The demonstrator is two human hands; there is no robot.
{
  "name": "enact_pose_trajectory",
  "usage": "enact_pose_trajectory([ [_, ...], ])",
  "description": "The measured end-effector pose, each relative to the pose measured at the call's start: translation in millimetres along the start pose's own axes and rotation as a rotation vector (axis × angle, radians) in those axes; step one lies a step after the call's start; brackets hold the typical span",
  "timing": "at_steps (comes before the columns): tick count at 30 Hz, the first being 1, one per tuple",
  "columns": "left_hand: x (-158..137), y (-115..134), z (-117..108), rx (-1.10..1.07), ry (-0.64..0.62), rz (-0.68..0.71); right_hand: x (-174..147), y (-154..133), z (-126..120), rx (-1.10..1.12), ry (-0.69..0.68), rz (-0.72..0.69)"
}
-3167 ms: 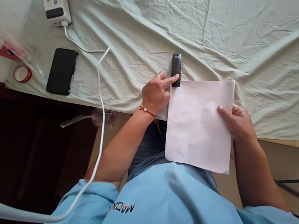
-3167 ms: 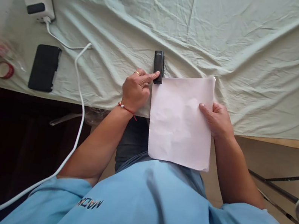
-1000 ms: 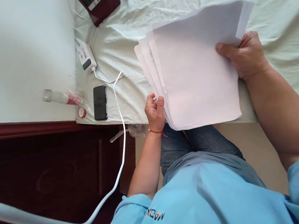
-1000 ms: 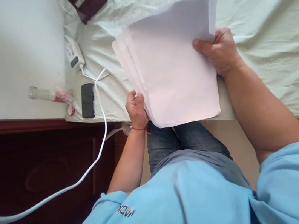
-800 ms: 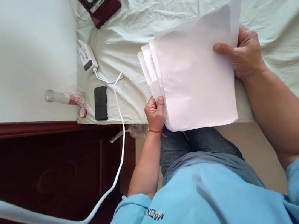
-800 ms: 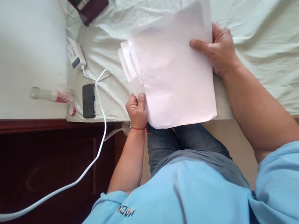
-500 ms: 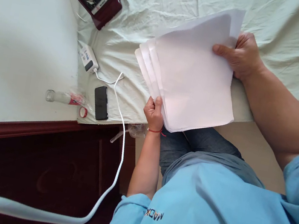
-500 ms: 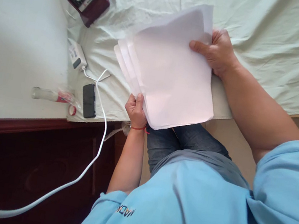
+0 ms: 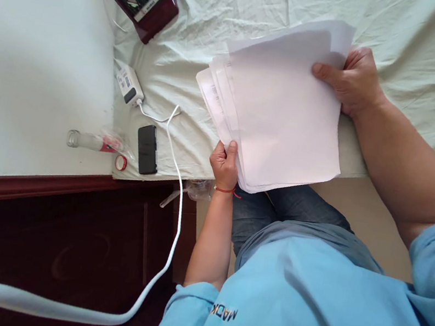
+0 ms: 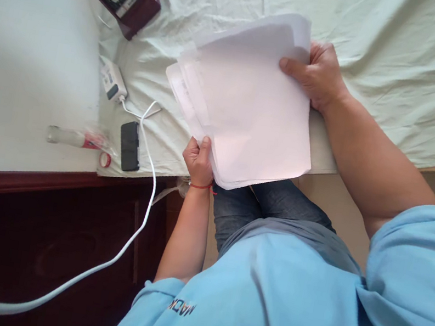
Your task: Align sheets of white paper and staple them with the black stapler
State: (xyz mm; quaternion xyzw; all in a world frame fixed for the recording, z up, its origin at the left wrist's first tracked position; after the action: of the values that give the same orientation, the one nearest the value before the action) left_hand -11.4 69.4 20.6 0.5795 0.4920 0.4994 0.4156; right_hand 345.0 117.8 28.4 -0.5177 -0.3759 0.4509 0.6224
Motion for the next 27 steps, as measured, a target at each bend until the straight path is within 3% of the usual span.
enact_pose_trajectory([
  [9,3,-5,-5,-0.072,0.024,-0.006,7,-18,-11,0.058,0.058,-0.169],
  [18,2,-2,-1,-0.106,0.015,0.006,10,1,-2,0.038,0.002,-0.141],
  [27,3,-8,-3,-0.079,-0.015,0.002,9,-6,5,0.066,0.026,-0.16],
])
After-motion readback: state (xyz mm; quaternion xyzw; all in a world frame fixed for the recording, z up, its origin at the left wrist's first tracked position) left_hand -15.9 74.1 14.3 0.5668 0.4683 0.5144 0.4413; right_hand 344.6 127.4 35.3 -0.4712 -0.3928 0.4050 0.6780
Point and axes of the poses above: each hand's wrist, its own x-axis towards the middle knuckle, its own z-axis out of the palm, y = z × x, the point moved 9 cm from there along x, towards the middle knuckle, and after that the axes turned 3 degrees about -x, right-handed, at the moved point
